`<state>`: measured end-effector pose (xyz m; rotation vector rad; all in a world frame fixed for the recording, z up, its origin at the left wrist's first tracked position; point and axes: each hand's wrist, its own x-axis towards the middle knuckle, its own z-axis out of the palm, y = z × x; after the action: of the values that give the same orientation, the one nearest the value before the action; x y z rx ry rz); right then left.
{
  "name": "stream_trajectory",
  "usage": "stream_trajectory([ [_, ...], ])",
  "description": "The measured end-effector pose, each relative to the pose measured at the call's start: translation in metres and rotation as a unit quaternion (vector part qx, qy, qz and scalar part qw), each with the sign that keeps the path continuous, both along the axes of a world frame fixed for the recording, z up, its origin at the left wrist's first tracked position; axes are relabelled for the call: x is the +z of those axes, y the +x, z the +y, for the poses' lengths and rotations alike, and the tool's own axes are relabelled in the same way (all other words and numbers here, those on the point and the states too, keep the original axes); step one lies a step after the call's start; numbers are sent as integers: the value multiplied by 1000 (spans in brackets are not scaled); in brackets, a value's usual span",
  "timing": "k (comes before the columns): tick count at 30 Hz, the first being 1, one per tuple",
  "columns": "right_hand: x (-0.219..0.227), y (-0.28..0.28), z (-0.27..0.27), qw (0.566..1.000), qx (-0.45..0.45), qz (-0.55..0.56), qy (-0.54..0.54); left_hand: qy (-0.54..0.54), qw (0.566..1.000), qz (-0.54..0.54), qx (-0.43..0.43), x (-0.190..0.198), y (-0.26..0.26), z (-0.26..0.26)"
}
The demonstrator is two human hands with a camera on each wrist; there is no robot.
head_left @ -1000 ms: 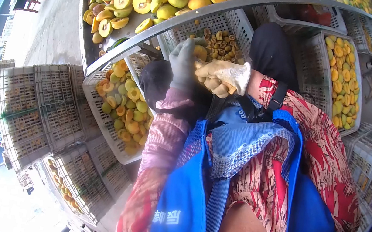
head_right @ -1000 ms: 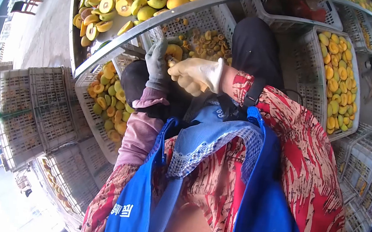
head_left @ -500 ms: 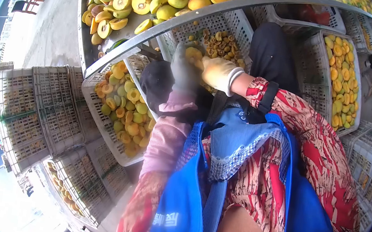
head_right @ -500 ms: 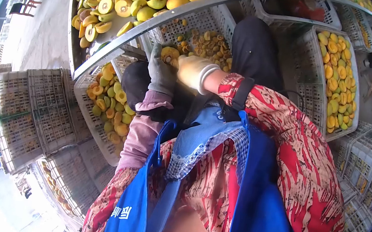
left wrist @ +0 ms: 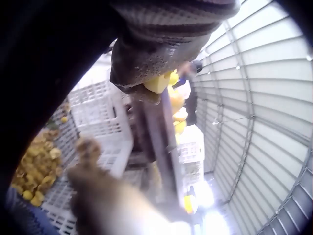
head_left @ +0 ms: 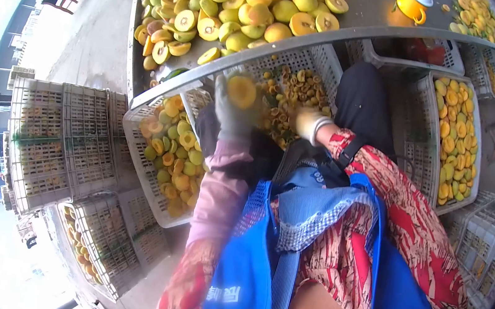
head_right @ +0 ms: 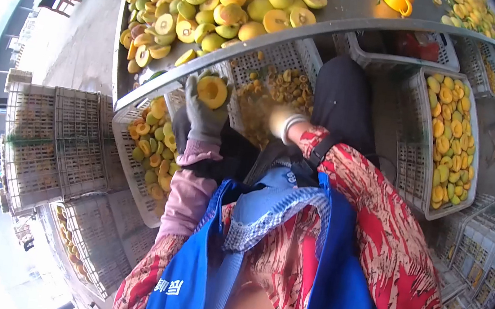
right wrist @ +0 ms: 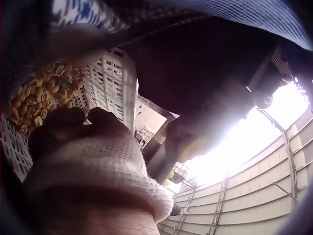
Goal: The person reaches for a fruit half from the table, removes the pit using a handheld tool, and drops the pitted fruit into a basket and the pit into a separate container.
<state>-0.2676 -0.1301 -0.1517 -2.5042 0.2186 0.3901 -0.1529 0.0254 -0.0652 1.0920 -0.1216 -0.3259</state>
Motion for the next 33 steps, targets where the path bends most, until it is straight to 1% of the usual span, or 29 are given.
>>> stream_trajectory([
  [2,11,-7,9,998,15,18,-66,-47,998,2,29,37,11,28],
  [3,34,-8,9,994,75,64,-41,277,915,-290,53,47,21,61],
  [4,59,-10,5,986,125,110,-21,545,650,-484,214,57,31,95],
  [5,60,-15,5,988,118,98,-15,363,868,-191,281,56,47,108],
  [6,57,-19,4,992,107,71,-18,575,675,-318,336,71,45,112],
  [7,51,-21,5,994,94,51,-18,546,714,-302,316,84,46,112],
  [8,46,-20,8,995,87,39,-14,571,719,-292,267,77,69,120],
  [9,43,-17,12,996,84,31,-7,517,769,-297,231,64,91,115],
  [10,43,-15,10,996,84,29,-4,330,890,-271,161,57,99,91],
  [12,38,-14,12,995,90,32,2,340,914,-220,1,71,97,27],
  [14,34,-10,13,995,93,31,13,467,838,-271,-76,55,123,-16],
  [15,31,-10,13,995,96,30,14,558,749,-346,-85,73,112,-46],
  [18,26,-6,12,994,101,29,17,643,692,-314,-94,70,106,-84],
  [19,22,-3,12,994,103,33,17,560,778,-255,-130,63,112,-84],
  [20,24,-1,10,994,104,40,20,429,870,-160,-183,55,123,-79],
  [21,29,2,6,994,101,45,25,294,929,-43,-219,47,134,-74],
  [22,44,0,1,995,77,19,61,287,937,-43,-193,39,143,-69],
  [23,32,9,6,992,124,30,8,279,945,-43,-168,32,152,-65],
  [24,14,15,11,993,97,-68,22,428,880,-194,-65,29,151,-70],
  [25,-4,20,15,983,70,-165,34,377,898,-221,-58,30,152,-70],
  [26,0,18,18,986,68,-150,11,328,910,-248,-53,42,141,-66],
  [27,-2,25,23,992,84,-85,-48,283,920,-269,-43,50,127,-55],
  [28,9,28,26,989,98,-40,-107,190,965,-168,-62,57,109,-46],
  [29,4,36,32,984,95,-11,-149,153,981,-108,-48,77,71,-46],
  [30,29,26,22,999,43,-26,-9,114,992,-47,-32,92,40,-45],
  [31,57,15,12,988,-11,-42,148,182,971,-151,-34,69,36,-33],
  [32,87,4,2,955,-57,-59,286,233,944,-231,-34,58,25,-20],
  [33,67,16,9,948,-37,-136,286,301,884,-354,-41,55,9,-11],
])
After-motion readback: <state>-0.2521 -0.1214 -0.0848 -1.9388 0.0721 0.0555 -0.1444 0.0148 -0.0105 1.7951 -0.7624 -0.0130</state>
